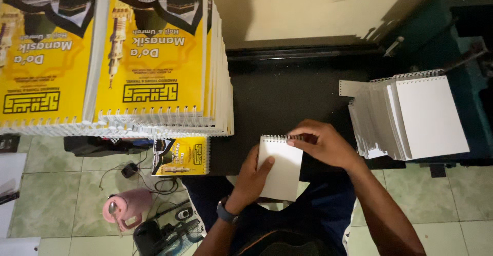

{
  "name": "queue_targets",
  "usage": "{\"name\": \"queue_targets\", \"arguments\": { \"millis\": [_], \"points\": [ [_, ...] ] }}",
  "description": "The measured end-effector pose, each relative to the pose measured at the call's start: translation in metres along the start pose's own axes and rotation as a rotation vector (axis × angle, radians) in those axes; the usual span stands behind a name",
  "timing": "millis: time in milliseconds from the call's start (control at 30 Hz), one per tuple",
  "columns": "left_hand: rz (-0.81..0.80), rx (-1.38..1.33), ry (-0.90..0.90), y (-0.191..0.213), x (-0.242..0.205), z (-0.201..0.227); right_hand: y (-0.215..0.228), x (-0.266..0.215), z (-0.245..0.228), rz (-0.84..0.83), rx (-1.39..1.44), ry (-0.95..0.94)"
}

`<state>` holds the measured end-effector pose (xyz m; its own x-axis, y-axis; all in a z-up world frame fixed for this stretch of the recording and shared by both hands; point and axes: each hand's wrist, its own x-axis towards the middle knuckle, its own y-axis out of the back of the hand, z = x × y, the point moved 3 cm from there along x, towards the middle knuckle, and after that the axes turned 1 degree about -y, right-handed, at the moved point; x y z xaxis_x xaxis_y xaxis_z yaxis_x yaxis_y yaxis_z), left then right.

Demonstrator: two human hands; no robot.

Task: The person takes a stack of white paper sheets and places them inside a yellow spiral-bound cover. They fold the cover over the pages to create a notebook and place it on a growing stack of finished notebooks on the table.

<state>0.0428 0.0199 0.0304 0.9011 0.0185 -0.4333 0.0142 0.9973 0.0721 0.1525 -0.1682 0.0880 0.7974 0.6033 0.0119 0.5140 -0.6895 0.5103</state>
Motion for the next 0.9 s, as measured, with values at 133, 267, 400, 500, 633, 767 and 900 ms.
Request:
{"name": "queue_targets", "arguments": {
  "millis": [133, 267, 400, 500, 633, 767, 900],
  "points": [
    [-0.042, -0.054, -0.103, -0.004, 0.006, 0.0, 0.006, -0.001, 0.004, 0.042, 0.102, 0.04],
    [-0.019, -0.06, -0.152, -0.007, 0.014, -0.012, 0.002, -0.003, 0.037, 0.02, 0.341, -0.008],
    [0.002, -0.001, -0.141, -0.007, 0.011, 0.004, -0.003, -0.002, 0.046, 0.025, 0.406, -0.075],
    [-0.033, -0.051, -0.046, -0.005, 0.01, 0.015, -0.002, 0.002, 0.052, 0.034, 0.46, -0.134],
    [-0.072, -0.231, -0.152, 0.0, 0.018, 0.014, -0.007, 0.005, 0.077, 0.019, 0.603, -0.284],
    [-0.067, -0.258, -0.15, -0.001, 0.02, 0.015, -0.007, 0.006, 0.087, 0.07, 0.596, -0.244],
    [-0.067, -0.288, -0.153, -0.003, 0.027, 0.014, -0.011, 0.012, 0.095, 0.056, 0.57, -0.212]
  ]
}}
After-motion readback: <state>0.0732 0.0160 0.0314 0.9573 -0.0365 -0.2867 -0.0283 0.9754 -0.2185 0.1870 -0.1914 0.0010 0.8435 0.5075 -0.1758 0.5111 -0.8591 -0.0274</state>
